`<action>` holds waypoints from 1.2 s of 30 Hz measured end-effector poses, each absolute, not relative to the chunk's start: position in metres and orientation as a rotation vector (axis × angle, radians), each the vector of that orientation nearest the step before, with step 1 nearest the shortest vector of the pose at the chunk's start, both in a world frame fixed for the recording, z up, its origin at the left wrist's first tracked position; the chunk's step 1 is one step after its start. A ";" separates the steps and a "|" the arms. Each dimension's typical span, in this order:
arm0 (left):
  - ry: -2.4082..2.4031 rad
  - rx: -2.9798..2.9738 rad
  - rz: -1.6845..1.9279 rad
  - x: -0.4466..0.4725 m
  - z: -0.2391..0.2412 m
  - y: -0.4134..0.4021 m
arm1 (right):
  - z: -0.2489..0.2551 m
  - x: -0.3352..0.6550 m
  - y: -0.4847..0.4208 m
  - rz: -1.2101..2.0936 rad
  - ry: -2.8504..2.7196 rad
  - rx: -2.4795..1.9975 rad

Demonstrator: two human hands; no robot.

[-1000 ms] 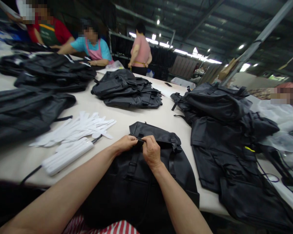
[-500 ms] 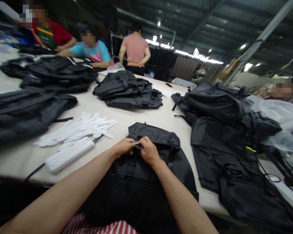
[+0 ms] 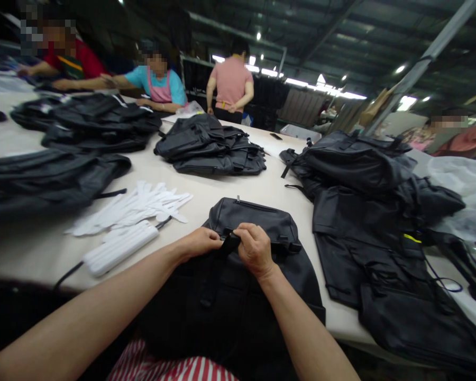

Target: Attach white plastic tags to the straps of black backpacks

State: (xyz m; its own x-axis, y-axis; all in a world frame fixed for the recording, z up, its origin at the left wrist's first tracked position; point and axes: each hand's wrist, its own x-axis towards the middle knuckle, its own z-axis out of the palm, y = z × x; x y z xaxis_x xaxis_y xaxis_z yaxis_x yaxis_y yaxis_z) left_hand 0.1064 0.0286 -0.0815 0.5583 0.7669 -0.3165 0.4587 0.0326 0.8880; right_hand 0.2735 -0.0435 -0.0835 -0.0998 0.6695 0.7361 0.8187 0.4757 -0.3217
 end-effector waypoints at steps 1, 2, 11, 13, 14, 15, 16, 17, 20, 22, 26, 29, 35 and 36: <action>1.065 1.610 0.326 0.105 -0.080 0.025 | -0.082 0.273 -0.042 -0.219 -1.816 -1.267; 1.073 1.613 0.330 0.103 -0.079 0.022 | -0.081 0.272 -0.040 -0.208 -1.795 -1.290; 1.075 1.649 0.306 0.097 -0.087 0.015 | -0.092 0.254 -0.038 0.085 -1.772 -1.358; 1.086 1.673 0.299 0.098 -0.090 0.017 | -0.094 0.257 -0.038 0.010 -1.778 -1.445; 1.099 1.687 0.289 0.099 -0.092 0.018 | -0.094 0.260 -0.039 -0.002 -1.821 -1.510; 1.114 1.702 0.280 0.099 -0.094 0.018 | -0.093 0.264 -0.041 -0.001 -1.880 -1.577; 1.124 1.719 0.273 0.100 -0.097 0.018 | -0.092 0.268 -0.046 -0.001 -1.935 -1.642; 1.128 1.736 0.270 0.100 -0.099 0.019 | -0.090 0.272 -0.053 -0.014 -1.967 -1.700; 1.103 1.791 0.279 0.100 -0.106 0.019 | -0.081 0.274 -0.090 -0.141 -1.919 -1.777; 1.084 1.822 0.287 0.099 -0.109 0.019 | -0.076 0.263 -0.119 -0.128 -2.045 -1.691; 1.068 1.861 0.307 0.099 -0.110 0.019 | -0.077 0.227 -0.153 0.036 -2.532 -1.425; 1.066 1.873 0.324 0.099 -0.109 0.017 | -0.088 0.208 -0.149 -0.048 -2.489 -1.567; 1.095 1.885 0.356 0.100 -0.110 0.014 | -0.100 0.202 -0.128 -0.229 -2.394 -1.540; 1.096 1.886 0.358 0.100 -0.110 0.014 | -0.099 0.202 -0.130 -0.190 -2.370 -1.511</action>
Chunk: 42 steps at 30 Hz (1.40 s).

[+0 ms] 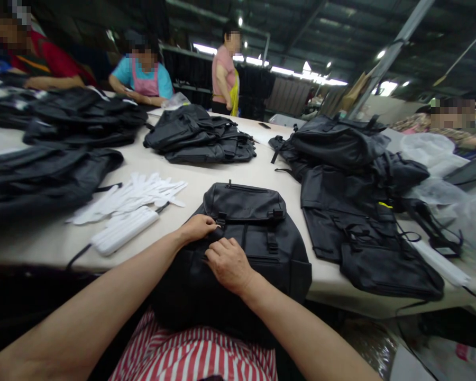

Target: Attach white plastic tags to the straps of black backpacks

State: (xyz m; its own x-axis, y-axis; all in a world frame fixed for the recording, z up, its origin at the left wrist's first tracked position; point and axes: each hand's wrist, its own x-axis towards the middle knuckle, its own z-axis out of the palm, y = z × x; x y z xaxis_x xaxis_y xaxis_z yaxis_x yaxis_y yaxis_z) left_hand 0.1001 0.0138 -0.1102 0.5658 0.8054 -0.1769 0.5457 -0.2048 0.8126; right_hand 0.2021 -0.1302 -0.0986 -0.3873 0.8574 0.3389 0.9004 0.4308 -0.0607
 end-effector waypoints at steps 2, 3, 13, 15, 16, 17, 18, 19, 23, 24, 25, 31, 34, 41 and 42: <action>1.092 1.892 0.358 0.100 -0.112 0.014 | -0.094 0.199 -0.142 -0.032 -2.324 -1.444; 1.090 1.896 0.357 0.099 -0.113 0.014 | -0.090 0.195 -0.151 0.073 -2.310 -1.396; 1.115 1.914 0.308 0.099 -0.113 0.015 | -0.066 0.165 -0.212 0.785 -2.303 -0.934; 1.125 1.928 0.305 0.100 -0.109 0.012 | -0.073 0.167 -0.216 0.792 -2.381 -0.960; 1.133 1.937 0.304 0.100 -0.107 0.010 | -0.075 0.170 -0.218 0.831 -2.421 -0.946; 1.141 1.947 0.304 0.101 -0.106 0.008 | -0.074 0.176 -0.219 0.881 -2.441 -0.939; 1.150 1.960 0.305 0.101 -0.104 0.006 | -0.071 0.184 -0.219 0.924 -2.429 -0.958; 1.160 1.976 0.308 0.100 -0.102 0.005 | -0.066 0.196 -0.219 0.934 -2.375 -1.023; 1.223 2.085 0.365 0.097 -0.094 0.001 | -0.045 0.280 -0.214 0.430 -1.653 -1.668; 1.268 2.147 0.447 0.097 -0.091 -0.001 | -0.043 0.305 -0.211 0.271 -1.459 -1.772; 1.316 2.215 0.568 0.099 -0.088 -0.004 | -0.044 0.329 -0.206 0.171 -1.324 -1.845; 0.931 2.285 0.821 0.155 -0.069 -0.038 | -0.079 0.390 -0.157 0.195 -1.211 -1.860; 0.803 1.954 0.621 0.199 -0.078 -0.046 | -0.092 0.380 -0.133 0.269 -1.218 -1.744; 0.788 1.672 0.485 0.247 -0.092 -0.047 | -0.085 0.382 -0.115 0.303 -1.311 -1.620; 0.773 1.639 0.469 0.247 -0.090 -0.048 | -0.080 0.384 -0.116 0.293 -1.372 -1.618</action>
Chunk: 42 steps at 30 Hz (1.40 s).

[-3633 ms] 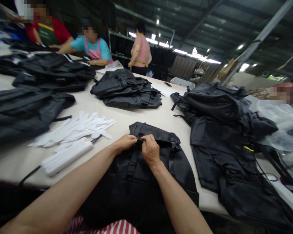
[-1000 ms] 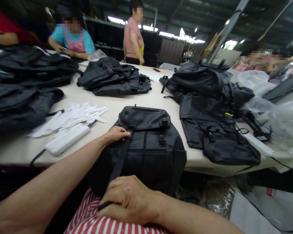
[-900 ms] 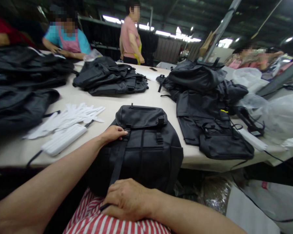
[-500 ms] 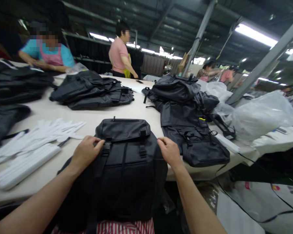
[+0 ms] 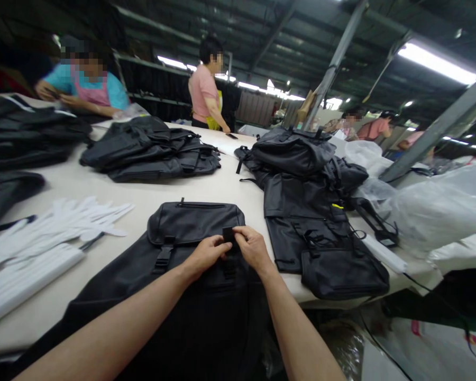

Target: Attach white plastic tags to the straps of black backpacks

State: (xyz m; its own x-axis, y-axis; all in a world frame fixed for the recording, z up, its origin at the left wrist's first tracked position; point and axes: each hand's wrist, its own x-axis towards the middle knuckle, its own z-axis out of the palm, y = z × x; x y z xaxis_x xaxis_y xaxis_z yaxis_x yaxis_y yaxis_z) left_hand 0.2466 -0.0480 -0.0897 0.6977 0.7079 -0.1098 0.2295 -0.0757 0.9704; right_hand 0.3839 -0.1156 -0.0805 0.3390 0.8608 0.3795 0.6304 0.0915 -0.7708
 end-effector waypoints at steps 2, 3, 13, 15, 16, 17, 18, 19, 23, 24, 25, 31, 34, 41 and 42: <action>0.715 1.555 0.448 0.244 -0.085 -0.051 | -0.071 0.388 -0.118 0.350 -1.475 -1.619; 0.673 1.508 0.440 0.242 -0.085 -0.052 | -0.067 0.390 -0.119 0.418 -1.510 -1.622; 0.474 1.187 0.336 0.233 -0.091 -0.045 | -0.046 0.399 -0.113 0.319 -1.993 -1.672; 0.548 1.030 0.308 0.235 -0.090 -0.039 | -0.048 0.397 -0.113 0.148 -2.069 -1.736; 0.600 0.989 0.307 0.237 -0.090 -0.037 | -0.051 0.395 -0.114 0.070 -2.098 -1.754; 0.650 0.978 0.310 0.241 -0.091 -0.034 | -0.053 0.393 -0.115 0.006 -2.129 -1.753; 0.691 0.991 0.312 0.245 -0.092 -0.032 | -0.056 0.391 -0.116 -0.045 -2.157 -1.732; 0.723 1.013 0.313 0.249 -0.094 -0.031 | -0.059 0.390 -0.118 -0.087 -2.178 -1.698; 0.813 1.139 0.319 0.261 -0.102 -0.034 | -0.065 0.388 -0.123 -0.182 -2.028 -1.589; 0.823 1.177 0.325 0.262 -0.103 -0.035 | -0.065 0.389 -0.122 -0.193 -1.961 -1.588; 0.827 1.212 0.331 0.262 -0.104 -0.037 | -0.066 0.390 -0.121 -0.197 -1.896 -1.600; 0.815 1.314 0.312 0.253 -0.104 -0.039 | -0.080 0.398 -0.109 0.093 -1.826 -1.633; 0.824 1.345 0.288 0.253 -0.103 -0.037 | -0.086 0.395 -0.108 0.068 -1.860 -1.577; 0.962 1.494 0.246 0.262 -0.107 -0.041 | -0.097 0.401 -0.125 0.058 -1.661 -1.752; 0.974 1.516 0.244 0.262 -0.106 -0.041 | -0.098 0.401 -0.128 0.064 -1.627 -1.766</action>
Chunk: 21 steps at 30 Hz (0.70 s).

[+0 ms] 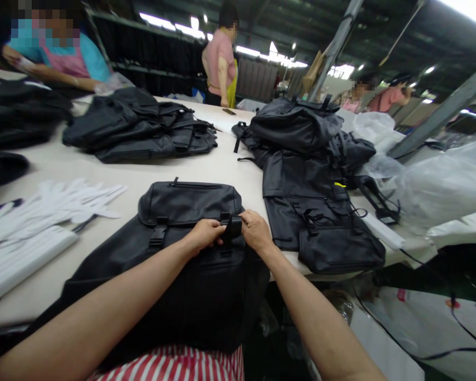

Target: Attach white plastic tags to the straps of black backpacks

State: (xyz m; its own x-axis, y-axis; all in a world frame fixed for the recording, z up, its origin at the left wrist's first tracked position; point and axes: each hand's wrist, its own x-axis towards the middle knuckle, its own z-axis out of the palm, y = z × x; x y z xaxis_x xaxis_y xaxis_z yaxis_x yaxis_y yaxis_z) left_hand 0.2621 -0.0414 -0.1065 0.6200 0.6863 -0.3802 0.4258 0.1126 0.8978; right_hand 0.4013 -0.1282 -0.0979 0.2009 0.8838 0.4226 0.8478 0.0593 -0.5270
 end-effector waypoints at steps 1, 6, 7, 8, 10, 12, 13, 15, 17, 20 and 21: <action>0.982 1.537 0.242 0.262 -0.106 -0.041 | -0.098 0.400 -0.131 0.054 -1.596 -1.768; 0.977 1.626 0.213 0.256 -0.102 -0.036 | -0.090 0.388 -0.124 -0.083 -1.552 -1.727; 0.975 1.636 0.206 0.255 -0.102 -0.036 | -0.089 0.388 -0.120 -0.084 -1.568 -1.739; 0.974 1.644 0.200 0.254 -0.102 -0.036 | -0.088 0.390 -0.117 -0.067 -1.593 -1.766; 0.981 1.652 0.195 0.254 -0.105 -0.037 | -0.088 0.396 -0.116 -0.020 -1.634 -1.864; 0.988 1.651 0.196 0.255 -0.108 -0.037 | -0.089 0.403 -0.125 -0.023 -1.624 -2.009; 0.988 1.645 0.194 0.256 -0.109 -0.037 | -0.089 0.404 -0.134 -0.050 -1.599 -2.093; 0.984 1.631 0.182 0.257 -0.110 -0.035 | -0.092 0.400 -0.156 -0.095 -1.581 -2.222; 0.977 1.621 0.167 0.258 -0.110 -0.034 | -0.095 0.388 -0.179 -0.086 -1.692 -2.231; 0.969 1.624 0.154 0.258 -0.108 -0.033 | -0.100 0.364 -0.197 -0.113 -1.947 -2.086; 0.969 1.629 0.153 0.257 -0.108 -0.034 | -0.102 0.358 -0.198 -0.159 -1.992 -2.060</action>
State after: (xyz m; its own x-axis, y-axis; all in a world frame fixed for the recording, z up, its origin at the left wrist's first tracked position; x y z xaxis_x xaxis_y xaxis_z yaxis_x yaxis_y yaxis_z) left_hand 0.2575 -0.0335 -0.1079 0.6477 0.6542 -0.3906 0.5018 0.0195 0.8647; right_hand 0.3578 -0.1978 -0.1016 0.0485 0.9632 0.2644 0.9930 -0.0179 -0.1171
